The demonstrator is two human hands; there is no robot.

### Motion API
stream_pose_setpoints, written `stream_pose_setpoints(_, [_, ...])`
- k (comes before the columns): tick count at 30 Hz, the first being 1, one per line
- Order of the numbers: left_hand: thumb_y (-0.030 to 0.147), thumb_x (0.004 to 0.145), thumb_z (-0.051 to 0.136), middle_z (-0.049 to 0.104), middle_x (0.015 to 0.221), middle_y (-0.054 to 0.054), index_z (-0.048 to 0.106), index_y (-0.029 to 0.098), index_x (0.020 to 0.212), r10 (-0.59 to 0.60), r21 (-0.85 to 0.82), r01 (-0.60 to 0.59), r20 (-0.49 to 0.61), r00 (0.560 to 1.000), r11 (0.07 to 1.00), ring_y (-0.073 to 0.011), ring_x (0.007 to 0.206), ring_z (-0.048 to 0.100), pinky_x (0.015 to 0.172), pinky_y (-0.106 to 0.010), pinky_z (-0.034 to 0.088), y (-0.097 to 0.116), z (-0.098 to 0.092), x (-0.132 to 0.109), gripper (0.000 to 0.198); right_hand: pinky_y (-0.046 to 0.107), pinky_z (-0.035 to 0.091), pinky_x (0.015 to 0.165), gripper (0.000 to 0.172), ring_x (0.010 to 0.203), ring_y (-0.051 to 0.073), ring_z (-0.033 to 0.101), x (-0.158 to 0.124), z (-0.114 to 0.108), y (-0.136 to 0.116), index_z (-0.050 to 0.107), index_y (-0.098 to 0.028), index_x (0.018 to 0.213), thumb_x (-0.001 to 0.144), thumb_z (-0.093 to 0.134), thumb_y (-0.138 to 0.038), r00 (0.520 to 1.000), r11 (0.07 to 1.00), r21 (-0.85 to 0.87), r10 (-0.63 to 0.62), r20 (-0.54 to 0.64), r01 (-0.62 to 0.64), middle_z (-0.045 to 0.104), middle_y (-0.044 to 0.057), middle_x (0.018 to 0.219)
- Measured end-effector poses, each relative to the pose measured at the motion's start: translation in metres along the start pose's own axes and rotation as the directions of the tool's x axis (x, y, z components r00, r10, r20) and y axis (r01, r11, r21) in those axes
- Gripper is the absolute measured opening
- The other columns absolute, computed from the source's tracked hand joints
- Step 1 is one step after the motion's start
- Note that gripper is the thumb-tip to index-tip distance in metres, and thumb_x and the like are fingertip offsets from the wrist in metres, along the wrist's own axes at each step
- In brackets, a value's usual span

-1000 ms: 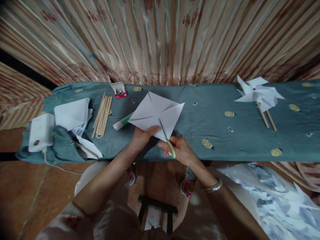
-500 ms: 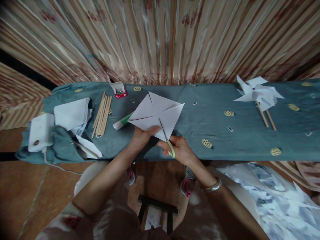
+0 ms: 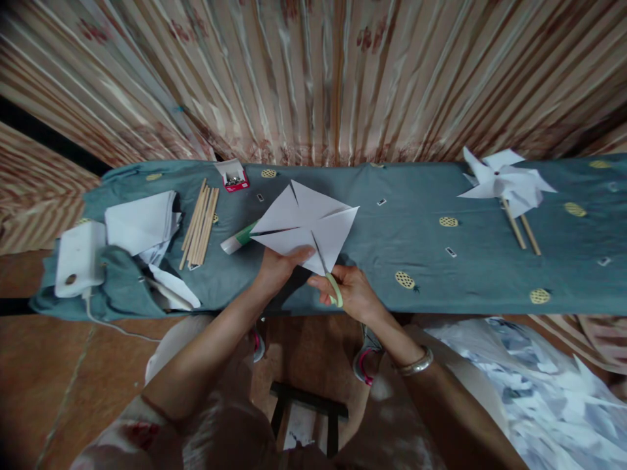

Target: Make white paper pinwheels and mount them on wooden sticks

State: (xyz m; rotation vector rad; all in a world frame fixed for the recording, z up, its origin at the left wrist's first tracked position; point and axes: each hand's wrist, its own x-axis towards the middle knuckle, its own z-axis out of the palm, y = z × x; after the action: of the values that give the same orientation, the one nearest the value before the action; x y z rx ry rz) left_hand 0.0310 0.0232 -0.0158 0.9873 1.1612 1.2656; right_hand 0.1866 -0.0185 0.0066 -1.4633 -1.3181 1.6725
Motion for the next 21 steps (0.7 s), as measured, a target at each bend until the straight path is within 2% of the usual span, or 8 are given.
stream_pose_setpoints(5, [0.021, 0.058, 0.079, 0.071, 0.090, -0.006, 0.061, 0.019, 0.088, -0.024, 0.016, 0.025, -0.016, 1.000, 1.000, -0.0254, 0.084, 0.066, 0.080, -0.041, 0.055, 0.002, 0.000, 0.000, 0.035, 0.023, 0.037, 0.041, 0.045, 0.040, 0.009, 0.047, 0.000, 0.000, 0.003, 0.061, -0.018, 0.053, 0.061, 0.078, -0.060, 1.000, 1.000, 0.017, -0.009, 0.003, 0.009, 0.056, -0.001, 0.044])
stream_pose_setpoints(10, [0.023, 0.059, 0.079, 0.072, 0.094, -0.007, 0.064, 0.019, 0.092, 0.001, 0.010, -0.001, -0.021, 1.000, 1.000, -0.0277, 0.091, 0.067, 0.086, -0.042, 0.054, 0.004, -0.001, 0.003, 0.037, 0.021, 0.040, 0.045, 0.039, 0.047, 0.010, 0.053, -0.003, -0.003, 0.008, 0.065, -0.018, 0.072, 0.065, 0.077, -0.055, 0.998, 1.000, -0.010, 0.014, 0.062, -0.014, 0.062, -0.002, 0.053])
stream_pose_setpoints(13, [0.023, 0.061, 0.077, 0.072, 0.095, -0.007, 0.064, 0.019, 0.100, 0.038, 0.027, -0.037, -0.022, 0.999, 0.999, -0.0279, 0.094, 0.067, 0.089, -0.043, 0.052, 0.004, -0.004, 0.007, 0.042, 0.021, 0.041, 0.048, 0.036, 0.049, 0.010, 0.053, -0.008, -0.011, 0.011, 0.064, -0.018, 0.074, 0.068, 0.076, -0.051, 0.994, 0.993, -0.113, 0.037, 0.101, -0.026, 0.061, -0.002, 0.055])
stream_pose_setpoints(17, [0.024, 0.060, 0.077, 0.073, 0.097, -0.007, 0.062, 0.018, 0.108, 0.071, 0.016, -0.070, -0.031, 0.997, 0.997, -0.0273, 0.097, 0.066, 0.092, -0.042, 0.051, 0.001, -0.012, 0.011, 0.050, 0.022, 0.036, 0.045, 0.035, 0.048, 0.010, 0.050, -0.020, -0.031, 0.015, 0.063, -0.019, 0.077, 0.070, 0.073, -0.051, 0.988, 0.963, -0.264, 0.093, 0.124, -0.057, 0.057, -0.004, 0.054])
stream_pose_setpoints(19, [0.024, 0.059, 0.078, 0.073, 0.096, -0.007, 0.062, 0.017, 0.109, 0.061, 0.010, -0.061, -0.031, 0.998, 0.998, -0.0272, 0.097, 0.066, 0.092, -0.042, 0.051, -0.002, -0.015, 0.012, 0.053, 0.022, 0.034, 0.045, 0.035, 0.047, 0.010, 0.049, -0.026, -0.044, 0.016, 0.064, -0.020, 0.079, 0.071, 0.071, -0.053, 0.993, 0.929, -0.370, 0.069, 0.091, -0.030, 0.057, -0.005, 0.054])
stream_pose_setpoints(21, [0.023, 0.057, 0.078, 0.072, 0.096, -0.008, 0.063, 0.016, 0.108, 0.049, 0.014, -0.048, -0.026, 0.998, 0.999, -0.0270, 0.097, 0.066, 0.092, -0.042, 0.050, -0.004, -0.015, 0.012, 0.054, 0.023, 0.033, 0.044, 0.037, 0.047, 0.012, 0.051, -0.031, -0.057, 0.015, 0.063, -0.020, 0.081, 0.069, 0.071, -0.054, 1.000, 0.867, -0.498, 0.016, -0.002, -0.015, 0.058, -0.004, 0.054])
